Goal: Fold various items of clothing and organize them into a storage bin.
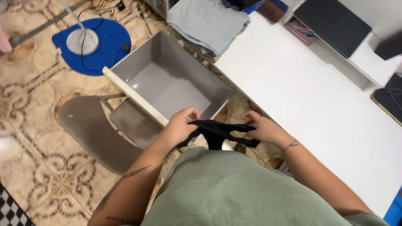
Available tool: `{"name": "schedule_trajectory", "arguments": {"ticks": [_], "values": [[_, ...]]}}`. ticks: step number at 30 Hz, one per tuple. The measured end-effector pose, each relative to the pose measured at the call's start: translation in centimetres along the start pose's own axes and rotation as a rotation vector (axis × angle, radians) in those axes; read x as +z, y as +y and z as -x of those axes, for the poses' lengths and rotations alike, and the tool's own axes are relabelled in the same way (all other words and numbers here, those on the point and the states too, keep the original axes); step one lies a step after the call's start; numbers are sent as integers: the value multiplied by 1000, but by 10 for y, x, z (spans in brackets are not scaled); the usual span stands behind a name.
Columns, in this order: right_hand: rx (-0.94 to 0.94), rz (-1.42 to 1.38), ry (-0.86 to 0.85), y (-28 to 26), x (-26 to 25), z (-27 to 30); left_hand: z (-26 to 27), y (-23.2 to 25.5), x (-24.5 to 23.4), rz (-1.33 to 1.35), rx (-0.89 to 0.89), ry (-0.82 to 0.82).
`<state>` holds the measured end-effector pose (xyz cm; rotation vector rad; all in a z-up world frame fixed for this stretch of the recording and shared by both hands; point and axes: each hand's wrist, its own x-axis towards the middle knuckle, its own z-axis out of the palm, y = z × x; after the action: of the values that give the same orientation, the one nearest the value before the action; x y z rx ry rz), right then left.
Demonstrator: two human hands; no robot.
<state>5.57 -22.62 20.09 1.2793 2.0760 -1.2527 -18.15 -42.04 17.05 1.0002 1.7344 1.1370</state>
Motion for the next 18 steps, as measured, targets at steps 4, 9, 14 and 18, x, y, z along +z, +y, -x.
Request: {"name": "schedule_trajectory", "arguments": {"ticks": [4,9,14,18], "values": [[-295,-157,40,91,-36,-17,-12,23,-14,-128,30,-124],[-355,-521,48,101,-98,37,-20,89,-11,-229,-123,-397],[-274,-427,198,135,-147,67,-53,102,19,-258,-10,-447],[-318,-187,254,205,-175,66,-69,121,57,-472,220,-354]]}}
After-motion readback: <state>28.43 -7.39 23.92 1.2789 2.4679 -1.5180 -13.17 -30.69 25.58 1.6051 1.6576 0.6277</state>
